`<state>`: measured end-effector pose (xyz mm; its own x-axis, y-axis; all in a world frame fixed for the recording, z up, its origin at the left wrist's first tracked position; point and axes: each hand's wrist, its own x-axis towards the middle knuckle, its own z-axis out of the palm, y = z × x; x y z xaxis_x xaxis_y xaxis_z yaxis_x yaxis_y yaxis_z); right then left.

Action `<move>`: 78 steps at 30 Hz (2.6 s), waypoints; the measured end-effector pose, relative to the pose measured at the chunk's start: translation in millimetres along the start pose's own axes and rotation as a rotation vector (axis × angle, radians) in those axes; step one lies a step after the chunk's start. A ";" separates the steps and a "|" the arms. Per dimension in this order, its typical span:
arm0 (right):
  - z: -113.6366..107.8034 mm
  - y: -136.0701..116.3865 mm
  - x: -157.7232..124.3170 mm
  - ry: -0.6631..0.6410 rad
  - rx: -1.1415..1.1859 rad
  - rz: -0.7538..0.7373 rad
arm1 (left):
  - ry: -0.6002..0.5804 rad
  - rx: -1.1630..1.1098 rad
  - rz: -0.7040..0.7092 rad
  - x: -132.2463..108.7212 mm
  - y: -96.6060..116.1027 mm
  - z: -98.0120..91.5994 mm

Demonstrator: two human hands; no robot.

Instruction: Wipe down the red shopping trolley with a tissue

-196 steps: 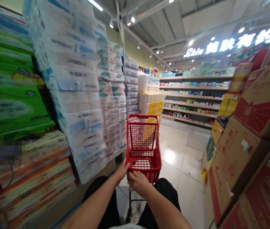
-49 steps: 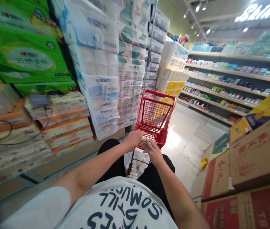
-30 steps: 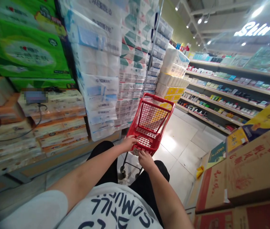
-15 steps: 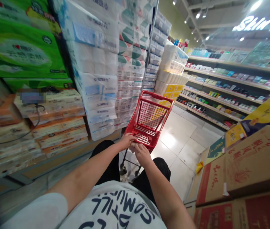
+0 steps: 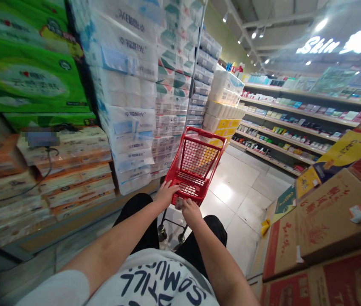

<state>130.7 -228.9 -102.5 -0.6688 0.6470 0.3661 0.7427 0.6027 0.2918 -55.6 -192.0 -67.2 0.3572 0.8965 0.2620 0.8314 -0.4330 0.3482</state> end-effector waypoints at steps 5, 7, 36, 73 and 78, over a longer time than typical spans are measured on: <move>-1.2 2.9 3.4 -0.015 0.025 0.043 | -0.065 0.009 0.045 4.9 -6.4 -3.5; 0.1 3.5 2.7 -0.079 0.023 0.060 | -0.084 0.006 0.049 6.1 -7.8 -3.8; -35.3 2.3 23.8 0.088 0.163 0.285 | -0.096 -0.004 0.016 -0.5 -5.0 -7.5; -36.9 33.1 -5.8 -0.146 0.082 0.330 | -0.085 0.058 0.043 -15.5 7.0 -16.7; -34.8 31.3 4.8 -0.175 0.147 0.408 | -0.107 0.051 0.034 -9.7 18.9 -12.6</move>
<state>151.9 -223.1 -60.8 -0.3279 0.9064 0.2663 0.9422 0.3344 0.0218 -48.7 -210.0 -51.9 0.4264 0.8876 0.1743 0.8378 -0.4602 0.2937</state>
